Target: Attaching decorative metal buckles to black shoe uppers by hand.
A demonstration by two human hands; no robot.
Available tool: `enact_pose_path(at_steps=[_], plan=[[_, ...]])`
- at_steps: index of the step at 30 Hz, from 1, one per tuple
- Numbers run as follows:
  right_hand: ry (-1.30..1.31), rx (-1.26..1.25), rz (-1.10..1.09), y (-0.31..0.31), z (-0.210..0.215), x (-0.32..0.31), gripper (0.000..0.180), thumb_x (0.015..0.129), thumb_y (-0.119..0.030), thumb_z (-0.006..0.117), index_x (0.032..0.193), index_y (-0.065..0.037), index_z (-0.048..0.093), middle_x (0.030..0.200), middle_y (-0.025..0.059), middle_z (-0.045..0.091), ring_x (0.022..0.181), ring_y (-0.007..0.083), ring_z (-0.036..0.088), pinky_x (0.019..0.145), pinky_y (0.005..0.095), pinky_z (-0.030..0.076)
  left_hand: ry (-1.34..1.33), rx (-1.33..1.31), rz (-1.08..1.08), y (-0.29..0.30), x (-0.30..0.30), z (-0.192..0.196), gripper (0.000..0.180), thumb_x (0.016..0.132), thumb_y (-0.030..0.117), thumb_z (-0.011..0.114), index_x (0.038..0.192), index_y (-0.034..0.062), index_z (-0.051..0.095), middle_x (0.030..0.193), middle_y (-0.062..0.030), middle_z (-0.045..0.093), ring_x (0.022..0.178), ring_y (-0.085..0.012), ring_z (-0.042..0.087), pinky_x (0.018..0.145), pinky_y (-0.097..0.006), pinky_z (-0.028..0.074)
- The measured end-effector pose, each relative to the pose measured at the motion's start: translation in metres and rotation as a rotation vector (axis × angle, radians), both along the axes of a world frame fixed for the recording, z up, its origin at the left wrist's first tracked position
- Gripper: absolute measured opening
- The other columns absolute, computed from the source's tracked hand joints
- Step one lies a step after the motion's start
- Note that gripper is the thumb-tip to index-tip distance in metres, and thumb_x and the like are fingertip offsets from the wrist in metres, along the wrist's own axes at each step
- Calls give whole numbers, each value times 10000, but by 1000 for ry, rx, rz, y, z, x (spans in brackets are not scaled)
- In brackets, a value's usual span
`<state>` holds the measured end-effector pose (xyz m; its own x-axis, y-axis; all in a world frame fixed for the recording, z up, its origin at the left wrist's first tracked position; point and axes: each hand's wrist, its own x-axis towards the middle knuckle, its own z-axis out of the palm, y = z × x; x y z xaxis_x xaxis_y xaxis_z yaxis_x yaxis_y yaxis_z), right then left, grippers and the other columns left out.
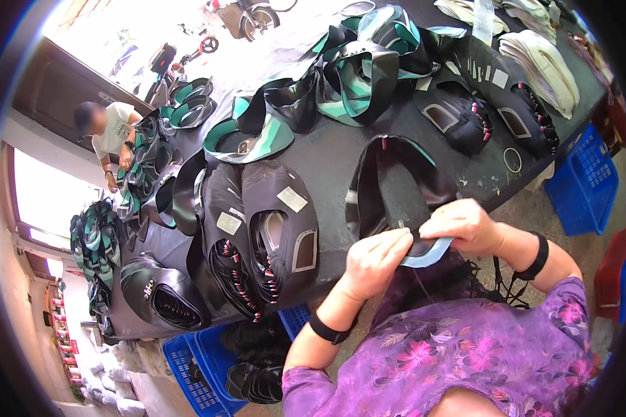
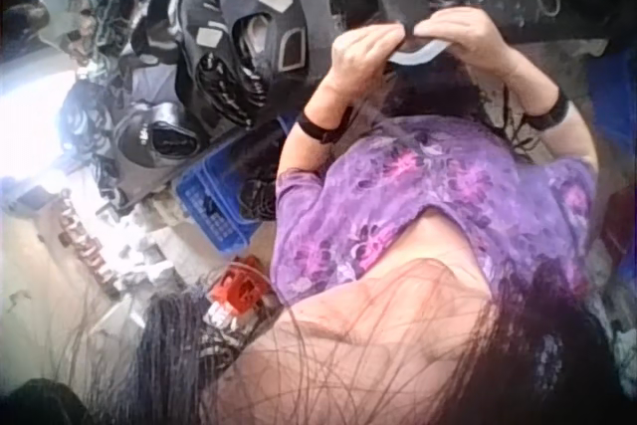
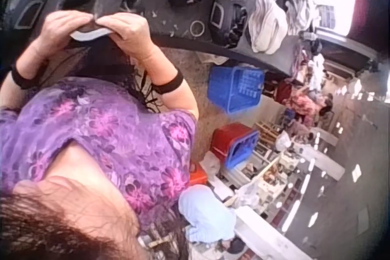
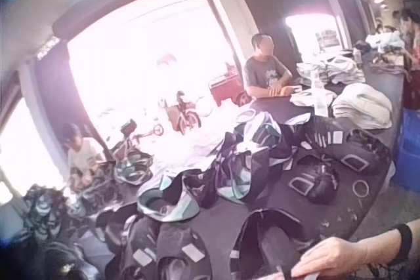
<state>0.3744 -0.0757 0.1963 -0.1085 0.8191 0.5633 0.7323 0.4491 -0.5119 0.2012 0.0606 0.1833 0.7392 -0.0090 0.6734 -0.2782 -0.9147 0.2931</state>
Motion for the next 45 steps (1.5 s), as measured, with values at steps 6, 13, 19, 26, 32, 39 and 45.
enact_pose_path(at_steps=[6, 13, 19, 26, 32, 39, 45], plan=[[-49, 70, -27, 1, 77, 7, 282, 668, -127, 659, 941, -62, 628, 848, 77, 646, 725, 234, 627, 640, 303, 493, -333, 257, -41, 18, 9, 105, 255, 624, 94, 583, 871, 31, 589, 731, -71, 602, 588, -168, 586, 488, -254, 457], [768, -455, 230, 11, 85, 21, 173, 796, -60, 604, 953, 15, 596, 896, 29, 626, 801, 101, 573, 737, 251, 462, -322, -369, 297, 51, 28, 120, 296, 788, 43, 577, 1060, -6, 472, 894, -172, 582, 762, -282, 593, 676, -311, 463], [1424, -542, 29, 45, -11, 15, 334, 840, -214, 572, 1117, -40, 503, 989, 31, 589, 893, 119, 558, 791, 291, 458, -141, -211, 449, 64, 22, 44, 431, 770, 152, 605, 1102, -52, 421, 1115, -208, 450, 1075, -361, 400, 920, -427, 315], [1492, -576, 5, 52, -27, 38, 300, 840, -281, 579, 1031, -52, 553, 935, 32, 615, 814, 117, 589, 696, 267, 487, 383, -60, 18, -34, -22, 23, 368, 655, 388, 667, 797, 64, 568, 847, -62, 555, 855, -238, 527, 889, -390, 343], [1291, -640, 45, 72, -27, 45, 346, 772, -160, 654, 1069, -17, 547, 968, 29, 608, 836, 95, 571, 776, 242, 453, 479, 132, -121, -43, -25, 15, 396, 665, 461, 641, 622, 74, 568, 608, -51, 491, 715, -202, 493, 904, -383, 316], [1297, -437, 34, 85, -26, 17, 283, 815, -66, 581, 1085, 5, 537, 968, 29, 605, 837, 75, 549, 765, 219, 446, 494, 203, 4, -52, -30, 7, 211, 710, 237, 615, 689, 35, 557, 663, -65, 523, 701, -211, 512, 705, -324, 380], [1287, -38, -132, 94, -25, 10, 207, 861, -88, 529, 1047, -9, 575, 927, 21, 609, 806, 65, 545, 726, 201, 445, 475, 99, -17, -32, -46, 31, 164, 731, 174, 606, 788, 37, 536, 704, -66, 548, 694, -226, 528, 706, -325, 389]])
